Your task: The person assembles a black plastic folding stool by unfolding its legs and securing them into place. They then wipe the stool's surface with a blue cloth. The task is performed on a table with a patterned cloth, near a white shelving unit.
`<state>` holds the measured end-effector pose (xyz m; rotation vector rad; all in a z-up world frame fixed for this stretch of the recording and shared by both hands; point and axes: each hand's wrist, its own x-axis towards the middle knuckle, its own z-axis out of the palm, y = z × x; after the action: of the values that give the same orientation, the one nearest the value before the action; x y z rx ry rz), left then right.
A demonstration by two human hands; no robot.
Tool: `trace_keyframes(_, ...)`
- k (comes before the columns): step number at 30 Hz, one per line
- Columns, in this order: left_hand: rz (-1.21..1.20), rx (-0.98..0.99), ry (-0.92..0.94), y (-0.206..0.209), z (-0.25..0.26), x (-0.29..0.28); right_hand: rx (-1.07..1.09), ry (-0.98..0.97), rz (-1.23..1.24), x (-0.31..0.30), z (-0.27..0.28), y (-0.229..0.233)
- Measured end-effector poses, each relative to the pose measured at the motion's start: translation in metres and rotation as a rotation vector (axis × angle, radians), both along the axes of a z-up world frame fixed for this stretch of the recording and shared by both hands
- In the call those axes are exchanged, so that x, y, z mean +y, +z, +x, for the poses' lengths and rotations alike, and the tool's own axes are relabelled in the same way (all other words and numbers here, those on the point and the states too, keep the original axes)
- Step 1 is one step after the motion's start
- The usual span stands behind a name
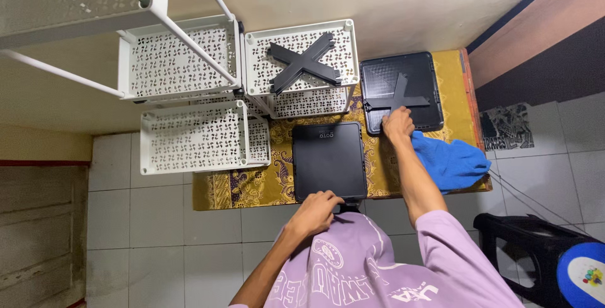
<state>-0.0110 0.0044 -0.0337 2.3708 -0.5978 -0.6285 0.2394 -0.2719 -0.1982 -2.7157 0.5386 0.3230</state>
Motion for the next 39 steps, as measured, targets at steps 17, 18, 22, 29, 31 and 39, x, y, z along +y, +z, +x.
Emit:
trace_keyframes(17, 0.024, -0.093, -0.296, -0.086, 0.026, -0.054, -0.107, 0.717, 0.288, 0.054, -0.218, 0.02)
trace_keyframes(18, 0.039, -0.089, -0.307, -0.089, 0.027, -0.055, -0.09, 0.734, 0.306, 0.055, -0.217, 0.015)
trace_keyframes(22, -0.024, 0.195, -0.295, -0.095, 0.03, -0.053, -0.076, 0.736, 0.287, 0.061, -0.218, 0.004)
trace_keyframes(29, -0.158, 0.42, -0.262, -0.113, 0.031, -0.055, 0.012, 0.69, 0.124, 0.074, -0.206, 0.012)
trace_keyframes(31, -0.136, 0.453, -0.258, -0.116, 0.031, -0.057, -0.009, 0.7, 0.116, 0.079, -0.207, 0.012)
trace_keyframes(39, -0.083, 0.305, -0.358, -0.108, 0.025, -0.057, 0.039, 0.716, 0.008, 0.083, -0.2, 0.003)
